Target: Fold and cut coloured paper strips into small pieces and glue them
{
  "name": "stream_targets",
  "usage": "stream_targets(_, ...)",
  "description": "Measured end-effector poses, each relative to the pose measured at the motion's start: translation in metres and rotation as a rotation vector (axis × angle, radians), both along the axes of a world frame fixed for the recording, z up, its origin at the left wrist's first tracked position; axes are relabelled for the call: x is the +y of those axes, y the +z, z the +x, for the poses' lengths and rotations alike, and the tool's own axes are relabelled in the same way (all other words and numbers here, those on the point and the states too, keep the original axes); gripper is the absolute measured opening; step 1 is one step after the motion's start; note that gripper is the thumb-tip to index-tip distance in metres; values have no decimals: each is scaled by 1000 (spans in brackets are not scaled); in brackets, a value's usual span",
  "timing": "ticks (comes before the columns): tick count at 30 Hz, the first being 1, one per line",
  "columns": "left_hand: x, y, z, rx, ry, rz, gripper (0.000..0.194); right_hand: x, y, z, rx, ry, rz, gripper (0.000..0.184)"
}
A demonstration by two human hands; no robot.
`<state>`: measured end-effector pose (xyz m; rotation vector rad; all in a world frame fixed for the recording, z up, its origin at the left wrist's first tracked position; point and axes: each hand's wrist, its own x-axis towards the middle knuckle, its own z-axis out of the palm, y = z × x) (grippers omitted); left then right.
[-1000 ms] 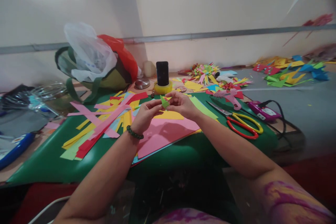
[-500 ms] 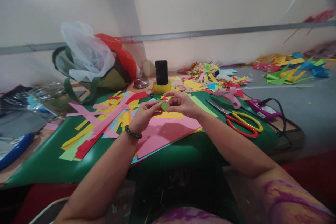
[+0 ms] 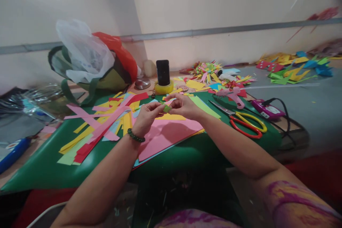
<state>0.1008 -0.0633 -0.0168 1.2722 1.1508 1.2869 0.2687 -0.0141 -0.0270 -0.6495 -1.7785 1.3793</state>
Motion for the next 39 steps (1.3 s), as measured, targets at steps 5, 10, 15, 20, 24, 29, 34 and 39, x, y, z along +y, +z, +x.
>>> stream_targets(5, -2, 2, 1, -19, -49, -7, 37, -1, 3, 0, 0, -22, -49, 46)
stream_targets(10, -2, 2, 1, 87, -105, 45, 25, -4, 6, 0, 11, -17, -9, 44)
stream_targets(15, 0, -3, 0, 107, -67, 70, 23, -6, 4, -1, -18, -13, 28, 44)
stream_targets(20, 1, -4, 0, 91, -55, 66, 23, -8, 5, -2, -69, -49, 64, 44)
stream_targets(24, 1, -3, 0, 71, -36, 38, 25, -9, 6, -3, -115, -66, 89, 42)
stream_targets(29, -1, 0, 0, -68, -50, -45, 31, -7, 5, -1, -77, -51, 84, 40)
stream_targets(34, -3, 4, -2, -132, -129, -106, 37, -2, 6, 5, -75, 6, 70, 42)
stream_targets(39, -5, 7, -2, -66, -111, -100, 31, -3, 9, 9, -67, 45, 116, 43)
